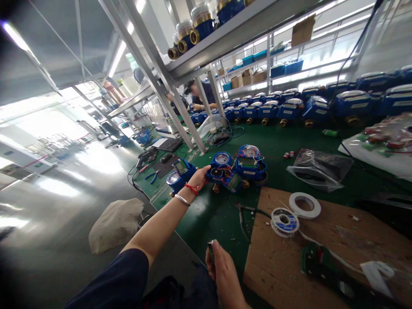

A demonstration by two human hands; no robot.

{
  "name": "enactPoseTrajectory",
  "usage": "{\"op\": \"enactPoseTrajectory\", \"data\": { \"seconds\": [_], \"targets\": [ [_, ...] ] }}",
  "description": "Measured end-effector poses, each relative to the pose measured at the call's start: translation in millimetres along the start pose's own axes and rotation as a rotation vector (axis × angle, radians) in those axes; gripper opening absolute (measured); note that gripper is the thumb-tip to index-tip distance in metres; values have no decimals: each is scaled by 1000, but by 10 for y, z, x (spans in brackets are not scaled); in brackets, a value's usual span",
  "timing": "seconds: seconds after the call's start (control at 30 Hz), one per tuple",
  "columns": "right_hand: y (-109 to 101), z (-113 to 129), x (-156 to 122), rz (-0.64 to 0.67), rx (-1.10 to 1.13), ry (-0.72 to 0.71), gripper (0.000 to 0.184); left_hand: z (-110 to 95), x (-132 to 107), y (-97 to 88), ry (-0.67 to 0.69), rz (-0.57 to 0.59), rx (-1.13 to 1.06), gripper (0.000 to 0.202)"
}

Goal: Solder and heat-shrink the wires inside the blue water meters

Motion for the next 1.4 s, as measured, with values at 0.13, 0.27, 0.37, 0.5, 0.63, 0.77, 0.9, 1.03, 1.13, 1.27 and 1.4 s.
{"op": "enactPoseTrajectory", "data": {
  "seconds": [0.13, 0.27, 0.37, 0.5, 0.63, 0.77, 0.9, 1.03, 1.13, 1.27, 1.4],
  "targets": [
    [-17, -56, 24, 3, 21, -5, 68, 27, 42, -130, 22, -74, -84, 27],
    [-20, -86, 60, 11, 50, -7, 66, 64, 27, -216, 26, -33, -152, 32],
    [-8, -70, 67, 22, 27, -36, 66, 80, 28, -221, 24, 22, -180, 34],
    [-19, 84, -28, 41, -126, -145, 61, 96, 60, -225, 28, 41, -205, 34],
    [-180, 591, -188, -151, -622, -455, 40, 134, 69, -268, 51, 47, -254, 32],
    [-562, 1397, -44, -498, -991, -602, 31, 197, 48, -277, 66, 98, -324, 36],
    [-955, 2066, 504, -779, -1329, -411, 29, 268, 36, -274, 95, 134, -401, 41],
    [-1111, 2323, 1016, -824, -1400, -311, 27, 311, 67, -295, 110, 158, -458, 43],
    [-1105, 2360, 1195, -851, -1428, -248, 24, 311, 100, -286, 99, 188, -470, 43],
    [-955, 2405, 1289, -878, -1452, -269, 29, 292, 114, -250, 88, 219, -472, 41],
    [-723, 2440, 1418, -827, -1470, -343, 29, 284, 96, -265, 94, 197, -468, 37]
  ]
}}
Point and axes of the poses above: each hand's wrist, its own x-axis towards the middle knuckle, its own y-axis out of the palm, z = x × y, the point moved 1 cm from there along x, towards the middle knuckle, and after that the axes turned 1 degree about -z, right-handed, at the moved point
